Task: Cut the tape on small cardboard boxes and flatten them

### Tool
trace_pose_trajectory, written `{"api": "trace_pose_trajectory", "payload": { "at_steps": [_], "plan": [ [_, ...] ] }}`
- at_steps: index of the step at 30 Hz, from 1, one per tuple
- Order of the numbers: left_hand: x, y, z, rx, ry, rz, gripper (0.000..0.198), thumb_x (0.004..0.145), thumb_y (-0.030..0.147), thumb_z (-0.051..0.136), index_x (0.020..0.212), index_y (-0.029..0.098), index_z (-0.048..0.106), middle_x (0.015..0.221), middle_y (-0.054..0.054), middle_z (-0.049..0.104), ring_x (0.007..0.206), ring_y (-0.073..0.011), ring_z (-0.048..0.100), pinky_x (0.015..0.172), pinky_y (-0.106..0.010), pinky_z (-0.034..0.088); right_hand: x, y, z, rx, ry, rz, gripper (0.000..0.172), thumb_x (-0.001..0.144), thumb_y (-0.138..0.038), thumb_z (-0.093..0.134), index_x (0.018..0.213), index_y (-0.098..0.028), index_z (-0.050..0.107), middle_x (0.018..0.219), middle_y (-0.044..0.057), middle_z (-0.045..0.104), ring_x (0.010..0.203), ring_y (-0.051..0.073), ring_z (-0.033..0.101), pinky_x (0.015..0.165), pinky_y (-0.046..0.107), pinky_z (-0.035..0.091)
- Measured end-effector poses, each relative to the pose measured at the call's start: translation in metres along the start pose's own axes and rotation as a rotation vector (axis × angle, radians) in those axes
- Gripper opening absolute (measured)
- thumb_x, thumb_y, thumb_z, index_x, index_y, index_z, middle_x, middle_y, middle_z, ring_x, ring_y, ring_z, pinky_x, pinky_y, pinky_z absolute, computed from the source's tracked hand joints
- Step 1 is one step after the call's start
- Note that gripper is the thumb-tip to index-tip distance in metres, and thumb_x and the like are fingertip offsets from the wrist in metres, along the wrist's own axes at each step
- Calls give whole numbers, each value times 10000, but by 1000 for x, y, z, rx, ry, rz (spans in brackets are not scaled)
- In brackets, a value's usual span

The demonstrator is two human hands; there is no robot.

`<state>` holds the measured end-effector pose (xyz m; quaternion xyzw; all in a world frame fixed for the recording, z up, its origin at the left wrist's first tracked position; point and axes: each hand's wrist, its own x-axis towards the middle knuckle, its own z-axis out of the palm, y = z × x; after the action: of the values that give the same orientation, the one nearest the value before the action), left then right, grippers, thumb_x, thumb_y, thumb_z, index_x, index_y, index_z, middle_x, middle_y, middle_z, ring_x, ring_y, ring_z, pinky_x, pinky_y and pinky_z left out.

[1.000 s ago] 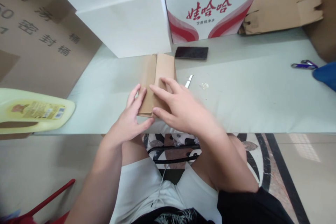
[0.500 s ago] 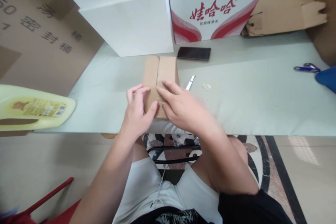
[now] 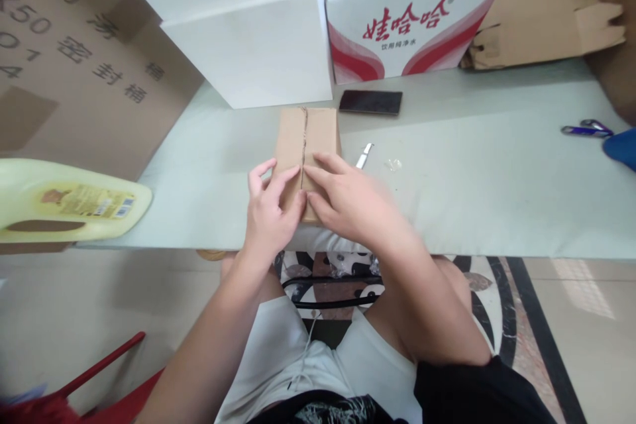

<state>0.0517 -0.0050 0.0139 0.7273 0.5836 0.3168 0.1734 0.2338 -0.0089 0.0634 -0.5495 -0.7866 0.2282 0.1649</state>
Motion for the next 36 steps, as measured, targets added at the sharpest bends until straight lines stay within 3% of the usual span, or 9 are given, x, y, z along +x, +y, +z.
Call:
{"api": "trace_pose_trajectory", "payload": {
  "at_steps": [4, 7, 10, 12, 14, 18, 23, 30, 36],
  "plan": [
    [0, 0, 0, -1, 2, -3, 393, 911, 382, 655, 1280, 252, 692, 1488, -141, 438, 1185, -310, 666, 1053, -552, 582, -2, 6, 2, 82, -15, -12, 529, 1039, -418, 428, 1514, -214, 537, 1666, 113, 388, 1409, 330, 552, 1102, 505, 533],
    [1, 0, 0, 6, 14, -4, 390, 904, 397, 662, 1259, 240, 696, 1482, -149, 437, 1158, -305, 676, 1019, -540, 598, 5, 21, 4, 265, 122, -23, 635, 1016, -492, 426, 1568, -179, 448, 1618, 147, 449, 1390, 314, 551, 1112, 508, 508],
    [0, 0, 2, 11, 26, -1, 396, 895, 392, 658, 1271, 270, 686, 1479, -131, 441, 1150, -288, 671, 989, -519, 610, 18, 41, 11, 298, 259, 211, 587, 1009, -473, 391, 1499, -173, 512, 1486, 155, 584, 1196, 290, 652, 1054, 490, 517],
    [0, -1, 3, 14, 41, -1, 394, 895, 406, 651, 1268, 285, 683, 1472, -122, 450, 1132, -280, 670, 962, -516, 618, 26, 56, 19, 195, 164, 399, 541, 999, -428, 398, 1452, -182, 558, 1360, 151, 672, 1094, 299, 683, 1002, 487, 517],
    [0, -1, 3, 14, 51, 1, 389, 899, 423, 639, 1259, 283, 685, 1464, -123, 458, 1117, -278, 668, 937, -516, 623, 30, 67, 28, 117, 13, 470, 553, 973, -406, 451, 1478, -202, 547, 1196, 140, 744, 1026, 315, 698, 915, 460, 524],
    [0, -1, 4, 16, 60, 2, 396, 913, 447, 621, 1261, 272, 687, 1457, -132, 463, 1105, -279, 668, 902, -500, 626, 31, 81, 44, 71, -158, 432, 563, 926, -401, 541, 1465, -240, 572, 1058, 123, 772, 939, 304, 700, 759, 369, 482],
    [0, -3, 5, -25, 65, 21, 450, 958, 549, 552, 1265, 254, 700, 1453, -148, 455, 1091, -276, 669, 876, -476, 623, 31, 88, 49, 33, -168, 445, 329, 905, -382, 534, 1119, -201, 706, 1022, 131, 752, 902, 283, 660, 715, 352, 409],
    [1, -4, 7, -13, 98, 29, 424, 938, 514, 597, 1249, 250, 712, 1438, -146, 467, 1104, -280, 665, 884, -458, 615, 33, 90, 40, 174, 55, 482, 203, 846, -284, 567, 1018, -211, 650, 896, 74, 711, 831, 238, 623, 721, 350, 402],
    [1, -2, 4, -7, 91, 34, 421, 970, 496, 545, 1265, 243, 709, 1436, -152, 477, 1135, -272, 671, 939, -462, 606, 44, 88, 34, 443, 343, 482, 375, 857, -187, 427, 1200, -234, 569, 819, 11, 647, 731, 184, 640, 711, 330, 490]
  ]
}}
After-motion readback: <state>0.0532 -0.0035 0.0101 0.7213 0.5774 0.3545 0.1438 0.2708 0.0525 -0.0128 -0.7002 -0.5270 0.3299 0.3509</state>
